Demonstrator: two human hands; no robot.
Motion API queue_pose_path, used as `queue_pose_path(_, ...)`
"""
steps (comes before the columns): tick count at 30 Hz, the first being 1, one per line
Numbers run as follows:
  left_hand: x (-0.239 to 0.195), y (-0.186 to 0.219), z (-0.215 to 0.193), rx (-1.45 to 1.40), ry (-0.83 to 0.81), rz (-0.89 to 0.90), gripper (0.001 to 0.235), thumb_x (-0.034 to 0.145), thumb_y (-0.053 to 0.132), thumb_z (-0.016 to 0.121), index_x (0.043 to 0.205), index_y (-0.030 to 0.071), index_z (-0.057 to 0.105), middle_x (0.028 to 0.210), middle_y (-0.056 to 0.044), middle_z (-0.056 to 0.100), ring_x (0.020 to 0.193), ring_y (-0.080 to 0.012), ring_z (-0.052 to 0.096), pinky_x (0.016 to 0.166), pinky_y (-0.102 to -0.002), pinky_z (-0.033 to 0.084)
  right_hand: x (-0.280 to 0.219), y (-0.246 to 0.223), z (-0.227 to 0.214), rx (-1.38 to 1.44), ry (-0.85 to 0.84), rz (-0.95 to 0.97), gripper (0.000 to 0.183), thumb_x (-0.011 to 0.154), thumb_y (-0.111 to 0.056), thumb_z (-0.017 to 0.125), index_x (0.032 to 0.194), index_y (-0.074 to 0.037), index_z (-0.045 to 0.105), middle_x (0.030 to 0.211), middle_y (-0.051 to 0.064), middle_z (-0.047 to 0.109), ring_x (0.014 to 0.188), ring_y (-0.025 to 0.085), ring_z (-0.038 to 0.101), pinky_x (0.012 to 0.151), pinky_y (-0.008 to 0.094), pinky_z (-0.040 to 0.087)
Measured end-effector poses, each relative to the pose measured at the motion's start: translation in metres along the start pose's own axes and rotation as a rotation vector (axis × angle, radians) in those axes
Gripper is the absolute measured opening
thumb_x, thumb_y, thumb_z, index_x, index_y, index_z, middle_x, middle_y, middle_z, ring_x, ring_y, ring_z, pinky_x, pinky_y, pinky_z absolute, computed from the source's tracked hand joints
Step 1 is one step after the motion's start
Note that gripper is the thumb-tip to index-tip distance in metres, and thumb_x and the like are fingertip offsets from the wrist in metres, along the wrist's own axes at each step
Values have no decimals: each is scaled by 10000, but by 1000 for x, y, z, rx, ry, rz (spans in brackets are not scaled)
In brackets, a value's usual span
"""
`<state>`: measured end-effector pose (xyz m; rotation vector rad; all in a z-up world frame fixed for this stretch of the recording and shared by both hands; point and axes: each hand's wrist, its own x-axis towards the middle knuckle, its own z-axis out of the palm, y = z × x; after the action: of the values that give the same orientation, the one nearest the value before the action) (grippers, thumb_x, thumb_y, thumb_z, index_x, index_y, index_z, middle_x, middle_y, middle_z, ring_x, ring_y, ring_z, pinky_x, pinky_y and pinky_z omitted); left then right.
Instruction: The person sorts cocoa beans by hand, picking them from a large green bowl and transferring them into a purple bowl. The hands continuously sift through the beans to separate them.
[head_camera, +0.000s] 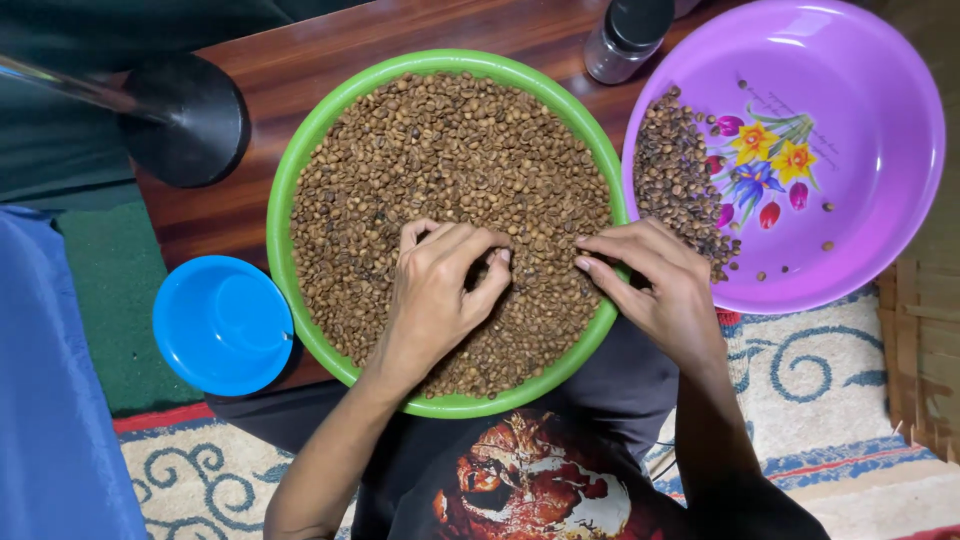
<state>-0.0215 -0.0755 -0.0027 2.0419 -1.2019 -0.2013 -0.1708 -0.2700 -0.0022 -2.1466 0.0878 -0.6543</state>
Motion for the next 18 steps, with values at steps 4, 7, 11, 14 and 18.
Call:
queue_pose_path(4,2,16,5,-15,-22,4,111,973,270,642,1006,217,734,769,20,700,801,-214,723,941,-420,435,-10,2,-8,-3,23,15,95,948,-23,755,1038,-3,778,946,182,744,788,391,697,730,465,562)
queue_pose_path(7,6,35,13,-85,-24,57,127,973,242,664,1010,152,747,814,-51,738,806,-265,728,906,-446,445,-19,5,-17,-38,34,60,82,946,-32,761,1024,-29,788,939,148,750,813,372,709,748,452,568)
queue_pose_path(11,15,48,42,-55,-60,141,162,991,260,640,1039,146,745,833,-56,739,830,-258,726,922,-447,439,-37,13,-35,-153,66,121,73,939,-25,779,1011,-18,780,946,155,748,860,379,716,783,462,573)
queue_pose_path(14,26,60,66,-46,-99,196,180,1004,248,613,1042,126,740,830,-72,731,838,-268,719,934,-460,429,-51,17,-51,-261,99,159,85,955,-24,783,1037,-1,778,978,167,746,904,392,710,812,475,571)
queue_pose_path(18,45,71,92,1,-138,237,167,1001,235,617,1045,126,737,825,-60,721,849,-243,709,918,-429,416,-62,26,-63,-395,137,226,123,980,-76,807,1093,-31,792,1016,141,744,938,349,696,840,436,564)
